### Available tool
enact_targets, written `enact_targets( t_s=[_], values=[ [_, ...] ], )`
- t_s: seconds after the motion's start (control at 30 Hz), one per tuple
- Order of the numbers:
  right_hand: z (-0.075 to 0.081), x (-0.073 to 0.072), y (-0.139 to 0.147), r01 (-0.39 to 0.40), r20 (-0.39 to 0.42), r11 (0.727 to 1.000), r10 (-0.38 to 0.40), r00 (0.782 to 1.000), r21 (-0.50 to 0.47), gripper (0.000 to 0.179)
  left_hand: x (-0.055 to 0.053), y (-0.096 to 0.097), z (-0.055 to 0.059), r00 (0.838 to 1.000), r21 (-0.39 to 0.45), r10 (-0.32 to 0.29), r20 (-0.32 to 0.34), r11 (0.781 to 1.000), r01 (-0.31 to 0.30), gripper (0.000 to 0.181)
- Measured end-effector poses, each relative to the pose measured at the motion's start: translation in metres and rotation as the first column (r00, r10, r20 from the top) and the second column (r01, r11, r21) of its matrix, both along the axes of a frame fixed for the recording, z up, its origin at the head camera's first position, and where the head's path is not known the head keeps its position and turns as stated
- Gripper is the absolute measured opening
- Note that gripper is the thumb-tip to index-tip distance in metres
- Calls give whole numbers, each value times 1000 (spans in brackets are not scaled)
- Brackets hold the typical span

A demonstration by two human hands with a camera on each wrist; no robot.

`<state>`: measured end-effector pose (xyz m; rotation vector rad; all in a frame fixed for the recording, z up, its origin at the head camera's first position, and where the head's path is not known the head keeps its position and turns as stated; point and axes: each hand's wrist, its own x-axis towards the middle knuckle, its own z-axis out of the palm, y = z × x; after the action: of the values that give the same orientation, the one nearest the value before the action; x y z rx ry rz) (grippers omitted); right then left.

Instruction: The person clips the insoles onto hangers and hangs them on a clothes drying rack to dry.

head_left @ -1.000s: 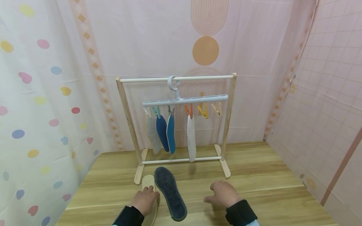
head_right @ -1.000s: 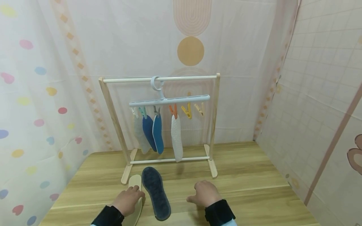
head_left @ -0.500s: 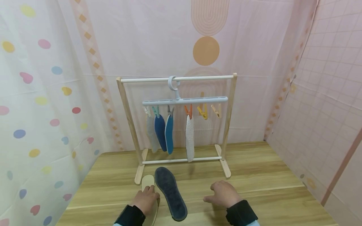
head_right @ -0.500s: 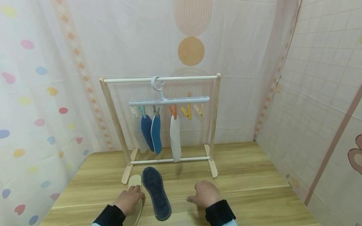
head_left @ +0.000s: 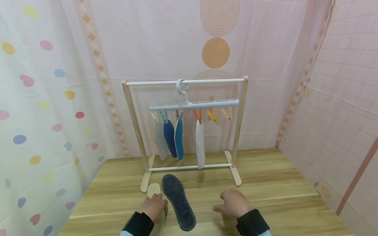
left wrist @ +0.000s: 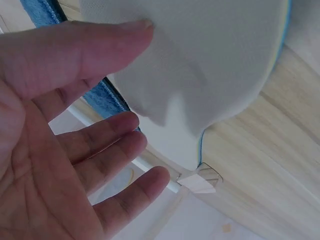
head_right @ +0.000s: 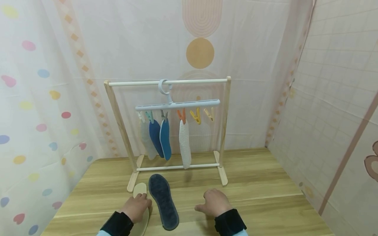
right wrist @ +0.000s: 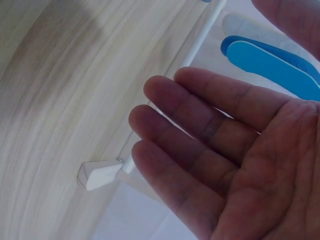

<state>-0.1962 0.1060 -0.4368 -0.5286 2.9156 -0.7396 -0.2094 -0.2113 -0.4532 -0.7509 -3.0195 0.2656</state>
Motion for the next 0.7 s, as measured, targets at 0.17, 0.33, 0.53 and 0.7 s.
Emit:
enact_targets(
  t_s=[0.17, 0.33, 0.53, 0.7],
  values=[
    [0, 1, -1, -1, -1, 1000, 1, 1000, -1, 47, 2, 1, 1, 1000, -16, -6, -6, 1000, 6, 25],
    [0, 1, -1, 9, 7, 1000, -9, 1000, -7, 48, 1, 3, 2, 1000, -37, 9, 10, 999, -8, 26],
    [1, 2, 0, 9, 5, 1000, -9, 1000, -13, 47, 0, 1, 6, 999, -32, 3, 38, 999, -1, 32],
    [1, 3, 0, 3, 8, 1000, -3, 1000, -16, 48, 0, -1, 10, 998, -40, -14, 54, 999, 16, 34]
  ],
)
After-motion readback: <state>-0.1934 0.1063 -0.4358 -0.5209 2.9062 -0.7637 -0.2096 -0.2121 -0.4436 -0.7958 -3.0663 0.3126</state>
